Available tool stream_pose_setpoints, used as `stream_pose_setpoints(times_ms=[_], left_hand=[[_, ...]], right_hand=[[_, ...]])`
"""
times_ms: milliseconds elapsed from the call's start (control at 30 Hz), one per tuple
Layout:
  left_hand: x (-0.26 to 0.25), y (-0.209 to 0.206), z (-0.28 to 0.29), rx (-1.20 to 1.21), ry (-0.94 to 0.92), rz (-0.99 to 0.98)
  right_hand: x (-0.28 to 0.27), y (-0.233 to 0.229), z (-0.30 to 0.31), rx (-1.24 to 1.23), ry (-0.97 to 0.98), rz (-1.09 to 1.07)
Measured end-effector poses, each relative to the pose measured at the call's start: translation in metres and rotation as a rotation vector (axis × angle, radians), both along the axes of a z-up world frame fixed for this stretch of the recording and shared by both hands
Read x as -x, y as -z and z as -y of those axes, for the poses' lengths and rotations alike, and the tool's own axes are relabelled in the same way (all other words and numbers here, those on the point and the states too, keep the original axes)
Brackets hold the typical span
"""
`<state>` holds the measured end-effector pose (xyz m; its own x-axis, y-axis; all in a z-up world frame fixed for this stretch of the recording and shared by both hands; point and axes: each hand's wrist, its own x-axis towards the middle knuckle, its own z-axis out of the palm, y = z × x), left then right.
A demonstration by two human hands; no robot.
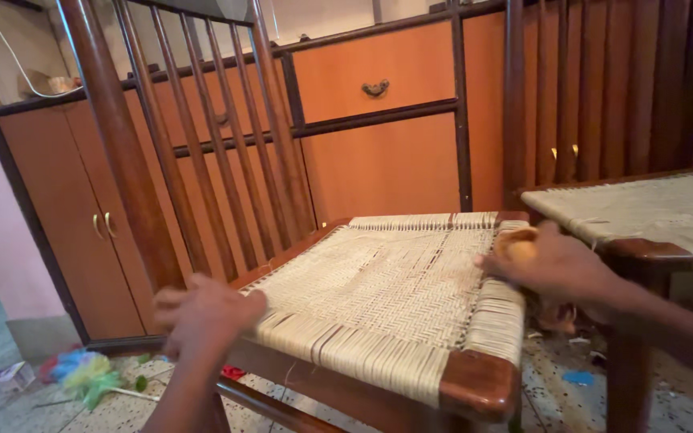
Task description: The person wipes the wooden spindles, the woven seat, and the legs of a chair with a cloth, moving the chair to reach different sides.
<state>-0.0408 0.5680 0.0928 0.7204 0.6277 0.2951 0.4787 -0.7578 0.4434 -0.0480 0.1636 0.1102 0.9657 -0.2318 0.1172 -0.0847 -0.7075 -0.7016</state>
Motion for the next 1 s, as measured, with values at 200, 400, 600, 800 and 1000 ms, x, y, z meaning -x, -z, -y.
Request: stream_pose_setpoints(times_ms=[200,400,600,800,1000], left_hand=[[-0.024,0.02,-0.023,0.383,0.113,0.098],[-0.021,0.008,-0.007,0.255,0.037,-0.047],[0.015,0.0,0.026,0.156,-0.011,-0.092],[0.03,-0.013,0.04,0.028,0.005,-0.143],[0.023,-0.006,0.038,-0.15,0.023,-0.115]], right_hand=[[-0.031,0.015,0.007,-0.343,-0.015,-0.077],[-0.084,0.023,0.016,-0.381,-0.016,-0.012],[-0.154,0.031,0.04,-0.268,-0.113,0.059],[-0.17,0.025,0.044,-0.002,-0.063,0.122],[-0.101,0.004,0.007,0.504,0.063,0.204]])
